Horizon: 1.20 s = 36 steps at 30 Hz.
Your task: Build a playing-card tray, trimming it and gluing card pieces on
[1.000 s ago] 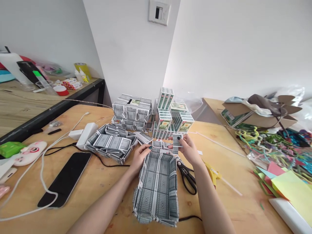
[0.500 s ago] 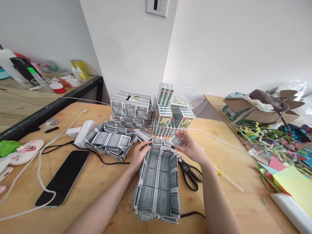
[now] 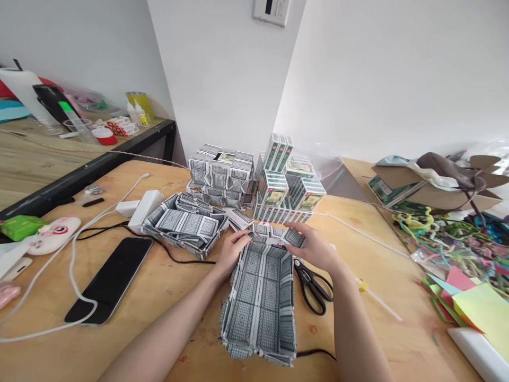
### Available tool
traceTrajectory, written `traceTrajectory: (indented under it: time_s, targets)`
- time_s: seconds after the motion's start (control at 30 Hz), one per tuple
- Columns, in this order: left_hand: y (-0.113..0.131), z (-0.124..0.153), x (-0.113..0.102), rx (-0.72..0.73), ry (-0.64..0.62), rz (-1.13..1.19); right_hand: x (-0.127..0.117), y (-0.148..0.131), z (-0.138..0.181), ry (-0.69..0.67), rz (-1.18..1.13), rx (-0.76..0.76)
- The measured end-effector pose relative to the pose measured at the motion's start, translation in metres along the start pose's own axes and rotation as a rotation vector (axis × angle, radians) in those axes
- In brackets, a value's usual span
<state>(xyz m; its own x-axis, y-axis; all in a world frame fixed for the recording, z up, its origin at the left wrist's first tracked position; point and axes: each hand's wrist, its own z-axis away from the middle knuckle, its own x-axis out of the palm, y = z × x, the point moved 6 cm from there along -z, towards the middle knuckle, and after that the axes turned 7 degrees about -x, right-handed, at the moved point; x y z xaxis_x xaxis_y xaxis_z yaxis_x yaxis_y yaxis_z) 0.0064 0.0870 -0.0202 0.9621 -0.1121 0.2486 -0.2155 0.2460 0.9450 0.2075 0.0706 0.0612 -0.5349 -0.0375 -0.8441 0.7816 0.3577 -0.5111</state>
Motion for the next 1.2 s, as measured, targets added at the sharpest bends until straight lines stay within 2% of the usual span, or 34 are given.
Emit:
traceTrajectory:
  time_s: [0.37, 0.53, 0.73, 0.87, 0.97, 1.2]
  targets:
    - [-0.001, -0.001, -0.001, -0.004, 0.008, -0.047, 0.001, 0.01, -0.002, -0.012, 0.053, 0.021]
    - [0.002, 0.001, 0.001, 0.005, 0.007, -0.042, 0.003, 0.002, -0.004, -0.044, 0.052, 0.02]
    - [0.003, 0.002, 0.0, -0.011, 0.025, -0.043, 0.01, -0.01, -0.007, -0.06, 0.099, 0.116]
    - [0.001, 0.0, -0.002, -0.028, 0.055, -0.044, 0.007, -0.016, -0.008, -0.032, 0.108, 0.102]
    - [0.0, 0.0, -0.003, -0.033, 0.056, -0.031, 0.003, -0.016, -0.006, -0.008, 0.078, 0.081]
    - [0.001, 0.001, -0.001, -0.04, 0.051, -0.011, 0.001, -0.015, 0.001, -0.057, -0.021, 0.093]
